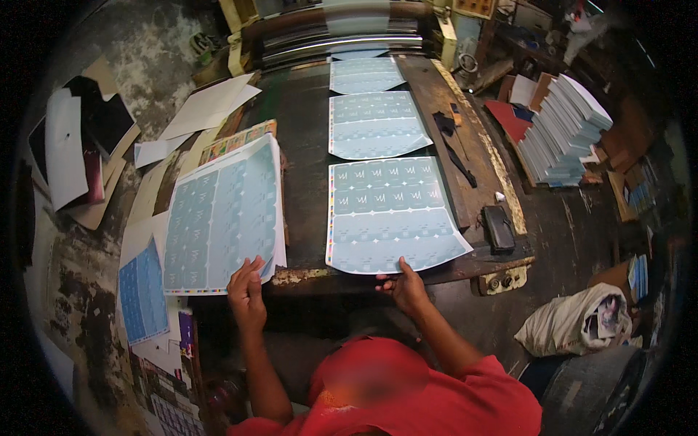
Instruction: The person organizes printed sheets emerging from a press, flipping through a stack and aligning them on a work table.
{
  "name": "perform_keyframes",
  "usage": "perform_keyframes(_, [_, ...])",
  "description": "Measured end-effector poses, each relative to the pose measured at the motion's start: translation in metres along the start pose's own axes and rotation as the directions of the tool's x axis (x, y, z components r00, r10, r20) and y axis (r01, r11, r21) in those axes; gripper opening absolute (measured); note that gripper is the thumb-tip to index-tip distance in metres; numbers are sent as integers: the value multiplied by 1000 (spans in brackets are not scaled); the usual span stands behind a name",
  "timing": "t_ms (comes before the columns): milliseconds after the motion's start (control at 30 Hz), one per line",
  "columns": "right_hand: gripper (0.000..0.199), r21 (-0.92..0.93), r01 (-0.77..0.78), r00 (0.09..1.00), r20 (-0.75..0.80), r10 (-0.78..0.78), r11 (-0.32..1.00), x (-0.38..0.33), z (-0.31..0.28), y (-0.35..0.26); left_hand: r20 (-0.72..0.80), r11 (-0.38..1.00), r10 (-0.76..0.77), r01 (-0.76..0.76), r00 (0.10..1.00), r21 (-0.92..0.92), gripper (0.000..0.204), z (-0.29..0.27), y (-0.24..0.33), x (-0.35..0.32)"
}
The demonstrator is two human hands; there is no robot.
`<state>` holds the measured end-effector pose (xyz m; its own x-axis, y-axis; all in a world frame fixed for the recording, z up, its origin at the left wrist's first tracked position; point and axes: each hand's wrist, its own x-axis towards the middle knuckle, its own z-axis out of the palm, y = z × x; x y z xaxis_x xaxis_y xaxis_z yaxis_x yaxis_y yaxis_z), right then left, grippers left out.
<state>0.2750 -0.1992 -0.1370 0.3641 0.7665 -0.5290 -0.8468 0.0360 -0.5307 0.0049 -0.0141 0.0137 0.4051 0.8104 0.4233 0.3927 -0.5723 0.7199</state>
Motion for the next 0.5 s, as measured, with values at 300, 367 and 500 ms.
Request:
perform_keyframes(300, [46,86,181,983,-55,-177,980,41,7,6,-61,994,23,-16,998,109,27,9,4,-2])
perform_keyframes(367, [53,93,219,975,-58,-215,971,44,10,10,-44,992,33,-27,998,126,29,6,0,-2])
perform_keyframes(500, [64,26,309,939,-168,-300,951,20,38,10,-201,652,-505,218,839,-726,42,-7,0,6])
